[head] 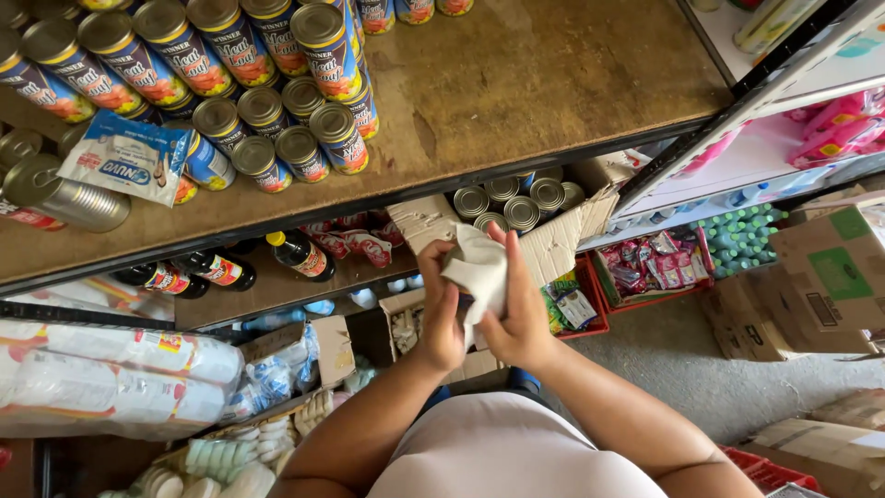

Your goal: Wiping dust or residue from individual canned food items using a cloth or tissue.

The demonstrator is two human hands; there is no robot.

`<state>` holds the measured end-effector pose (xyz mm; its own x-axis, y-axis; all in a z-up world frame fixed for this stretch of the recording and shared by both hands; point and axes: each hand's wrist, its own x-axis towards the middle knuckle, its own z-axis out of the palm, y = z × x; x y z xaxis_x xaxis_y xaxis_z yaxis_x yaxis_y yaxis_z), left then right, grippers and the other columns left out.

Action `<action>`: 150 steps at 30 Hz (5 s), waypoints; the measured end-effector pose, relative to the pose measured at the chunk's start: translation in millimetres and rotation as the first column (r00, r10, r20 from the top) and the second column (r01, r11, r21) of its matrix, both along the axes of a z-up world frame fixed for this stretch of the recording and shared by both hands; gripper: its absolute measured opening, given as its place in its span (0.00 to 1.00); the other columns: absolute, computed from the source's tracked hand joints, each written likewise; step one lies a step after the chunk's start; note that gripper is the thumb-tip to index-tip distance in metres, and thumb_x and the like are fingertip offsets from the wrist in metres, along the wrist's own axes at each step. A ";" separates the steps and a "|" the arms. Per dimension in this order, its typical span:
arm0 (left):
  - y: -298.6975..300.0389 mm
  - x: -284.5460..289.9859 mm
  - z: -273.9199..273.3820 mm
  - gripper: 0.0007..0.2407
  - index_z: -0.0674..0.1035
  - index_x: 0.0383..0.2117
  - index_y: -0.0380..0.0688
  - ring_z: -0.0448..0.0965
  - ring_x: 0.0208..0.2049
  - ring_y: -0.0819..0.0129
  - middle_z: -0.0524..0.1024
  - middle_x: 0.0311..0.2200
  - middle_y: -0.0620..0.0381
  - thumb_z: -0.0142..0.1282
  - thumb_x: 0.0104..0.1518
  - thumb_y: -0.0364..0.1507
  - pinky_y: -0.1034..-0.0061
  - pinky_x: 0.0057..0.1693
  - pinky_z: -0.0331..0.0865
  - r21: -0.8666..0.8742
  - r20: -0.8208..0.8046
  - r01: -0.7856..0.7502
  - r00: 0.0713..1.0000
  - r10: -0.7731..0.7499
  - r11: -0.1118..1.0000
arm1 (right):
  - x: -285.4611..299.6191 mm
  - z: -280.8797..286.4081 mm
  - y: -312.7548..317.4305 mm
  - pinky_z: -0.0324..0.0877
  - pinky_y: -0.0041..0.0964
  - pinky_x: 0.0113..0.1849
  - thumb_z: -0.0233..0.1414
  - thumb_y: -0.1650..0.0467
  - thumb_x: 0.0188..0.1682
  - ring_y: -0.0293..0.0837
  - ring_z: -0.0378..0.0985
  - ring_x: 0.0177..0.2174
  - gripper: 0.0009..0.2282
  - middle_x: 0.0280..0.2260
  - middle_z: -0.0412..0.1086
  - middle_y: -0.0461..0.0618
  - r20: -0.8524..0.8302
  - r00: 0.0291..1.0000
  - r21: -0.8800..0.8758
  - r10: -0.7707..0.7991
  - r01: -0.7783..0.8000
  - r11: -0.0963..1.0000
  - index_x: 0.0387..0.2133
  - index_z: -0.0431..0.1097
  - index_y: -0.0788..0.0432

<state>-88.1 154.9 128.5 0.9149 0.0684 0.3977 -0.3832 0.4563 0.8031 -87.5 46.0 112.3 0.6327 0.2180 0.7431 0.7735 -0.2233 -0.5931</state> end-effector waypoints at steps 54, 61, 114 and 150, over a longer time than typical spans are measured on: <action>-206.2 74.4 -1.7 0.21 0.73 0.55 0.38 0.74 0.46 0.70 0.76 0.43 0.51 0.46 0.64 0.41 0.80 0.56 0.64 0.066 -0.138 0.049 0.990 -0.040 0.997 | 38.7 3.4 -211.8 0.39 0.67 0.66 0.29 0.70 0.61 0.73 0.36 0.68 0.25 0.69 0.35 0.80 -0.081 0.995 0.097 0.059 -0.051 0.994 0.67 0.38 0.79; -223.7 68.7 -0.2 0.27 0.69 0.60 0.35 0.73 0.49 0.58 0.74 0.46 0.41 0.55 0.55 0.36 0.64 0.58 0.65 0.301 -0.049 0.069 0.997 -0.057 0.951 | 60.9 6.4 -231.7 0.30 0.64 0.68 0.31 0.81 0.54 0.65 0.32 0.70 0.29 0.71 0.31 0.72 -0.066 0.989 0.276 0.131 -0.109 0.955 0.70 0.30 0.72; -13.8 35.3 1.3 0.35 0.57 0.68 0.26 0.76 0.53 0.67 0.76 0.52 0.41 0.58 0.61 0.40 0.67 0.62 0.68 -0.279 0.168 0.108 0.984 -0.062 0.954 | 19.4 37.3 -7.8 0.48 0.54 0.67 0.40 0.67 0.62 0.51 0.53 0.66 0.22 0.65 0.55 0.61 -0.246 0.963 0.266 0.108 -0.040 0.963 0.66 0.55 0.67; 44.5 2.8 19.3 0.24 0.65 0.62 0.34 0.73 0.46 0.78 0.75 0.46 0.55 0.51 0.67 0.39 0.80 0.56 0.67 -0.279 -0.006 0.138 0.989 -0.145 0.950 | -32.1 -2.1 31.1 0.57 0.64 0.61 0.38 0.48 0.55 0.72 0.59 0.62 0.36 0.59 0.63 0.75 0.347 0.899 -0.298 -0.267 0.376 0.878 0.56 0.68 0.73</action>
